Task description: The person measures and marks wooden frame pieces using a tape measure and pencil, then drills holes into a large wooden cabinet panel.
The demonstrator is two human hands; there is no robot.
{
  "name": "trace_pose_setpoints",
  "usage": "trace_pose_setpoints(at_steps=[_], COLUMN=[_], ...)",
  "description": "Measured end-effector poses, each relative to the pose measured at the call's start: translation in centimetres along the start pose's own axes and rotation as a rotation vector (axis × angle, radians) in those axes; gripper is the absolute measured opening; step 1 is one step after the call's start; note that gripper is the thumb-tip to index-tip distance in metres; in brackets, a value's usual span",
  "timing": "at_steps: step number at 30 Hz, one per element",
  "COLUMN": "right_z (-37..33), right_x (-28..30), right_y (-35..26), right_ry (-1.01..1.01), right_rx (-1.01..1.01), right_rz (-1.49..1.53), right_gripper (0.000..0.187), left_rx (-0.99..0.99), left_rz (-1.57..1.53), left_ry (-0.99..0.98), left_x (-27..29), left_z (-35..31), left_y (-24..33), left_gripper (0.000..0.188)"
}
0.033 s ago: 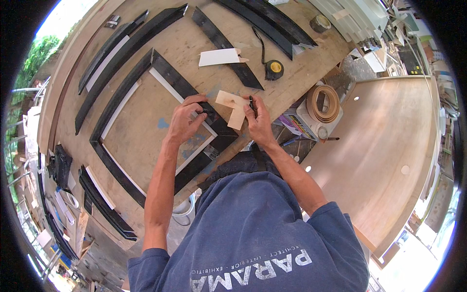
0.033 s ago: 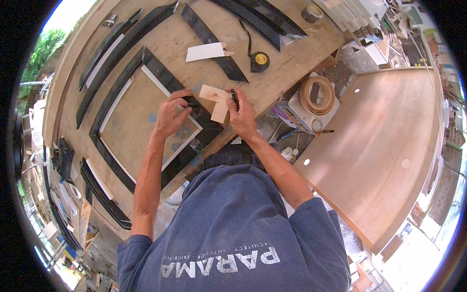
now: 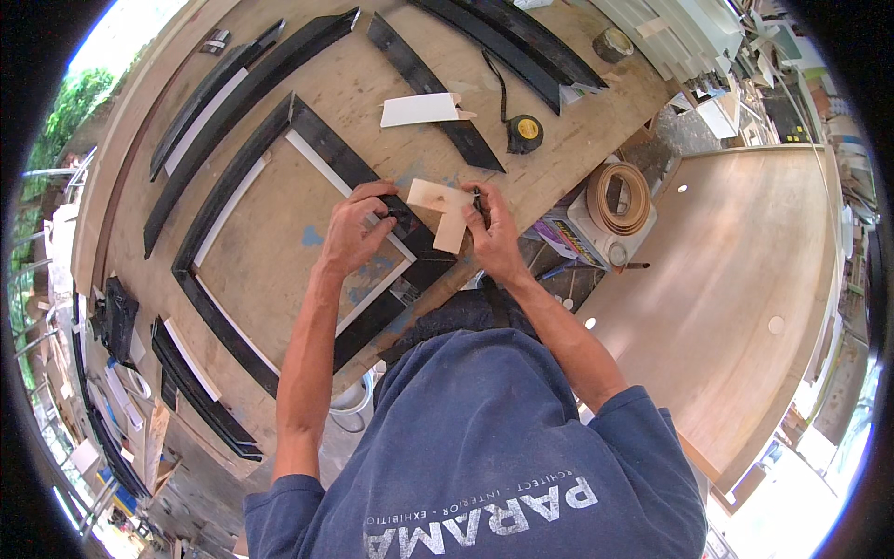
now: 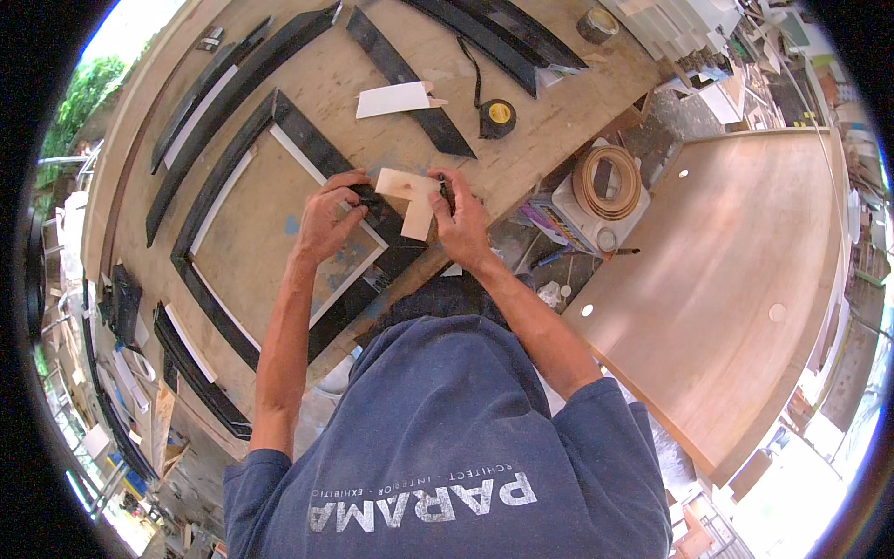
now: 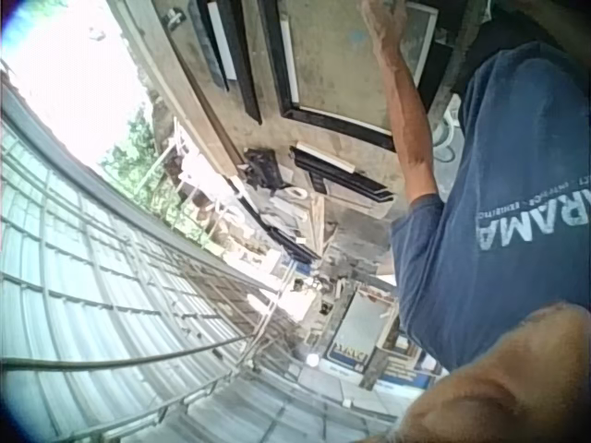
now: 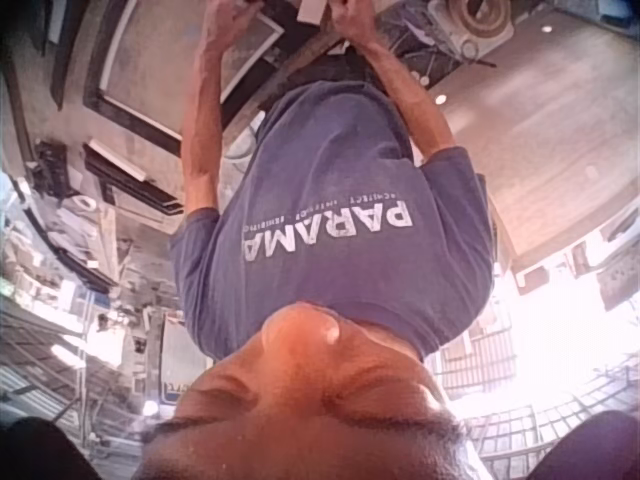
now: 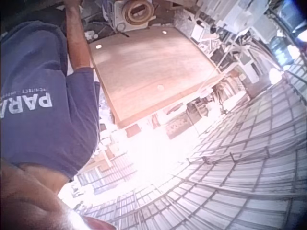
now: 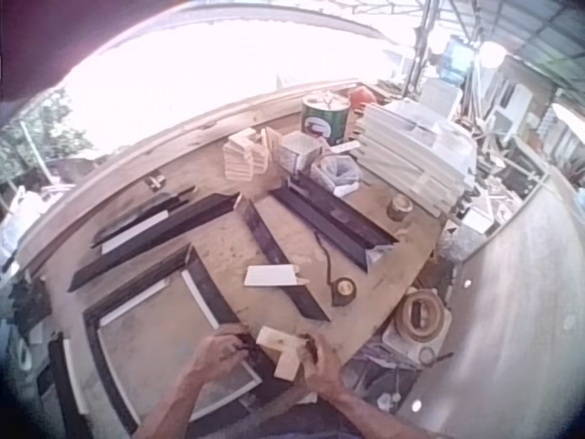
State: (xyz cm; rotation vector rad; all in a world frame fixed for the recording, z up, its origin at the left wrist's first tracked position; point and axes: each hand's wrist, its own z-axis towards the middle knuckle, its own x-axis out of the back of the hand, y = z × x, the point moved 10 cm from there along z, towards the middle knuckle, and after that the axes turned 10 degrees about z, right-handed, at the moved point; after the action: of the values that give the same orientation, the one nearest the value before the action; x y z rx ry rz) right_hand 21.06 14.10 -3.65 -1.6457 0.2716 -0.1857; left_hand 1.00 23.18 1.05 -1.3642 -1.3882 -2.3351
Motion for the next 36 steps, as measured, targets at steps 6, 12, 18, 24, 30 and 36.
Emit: trace_pose_setpoints(at_steps=[6,12,18,24,30,36], right_z=[-1.0,-1.2,-1.2,-1.0,-0.8,-0.6], right_x=[-2.6,-2.6,-2.4,-2.3,-2.7,-2.8], right_y=[-0.2,1.1,1.8,1.6,-0.2,-0.4], right_ry=[-0.22,-0.246,-0.267,-0.264,-0.278,-0.284], right_rx=[-0.068,-0.049,-0.05,-0.044,-0.037,0.003], right_rz=[0.027,0.101,0.043,0.0,-0.108,-0.107], right_gripper=[0.033,0.035,0.037,0.036,0.039,0.038], left_rx=[0.162,0.184,0.147,0.148,0.266,0.093], left_rz=[-0.279,-0.365,-0.219,-0.233,-0.519,-0.05], left_ry=[0.04,0.136,0.126,0.144,0.248,0.372], left_x=[-0.3,-0.4,-0.2,-0.3,-0.7,2.3], left_z=[0.1,-1.2,-1.2,-1.4,-2.5,-3.1], left_y=[-0.5,-1.1,-1.2,-1.7,-2.8,0.0], left_gripper=[0.032,0.037,0.019,0.017,0.022,0.026])
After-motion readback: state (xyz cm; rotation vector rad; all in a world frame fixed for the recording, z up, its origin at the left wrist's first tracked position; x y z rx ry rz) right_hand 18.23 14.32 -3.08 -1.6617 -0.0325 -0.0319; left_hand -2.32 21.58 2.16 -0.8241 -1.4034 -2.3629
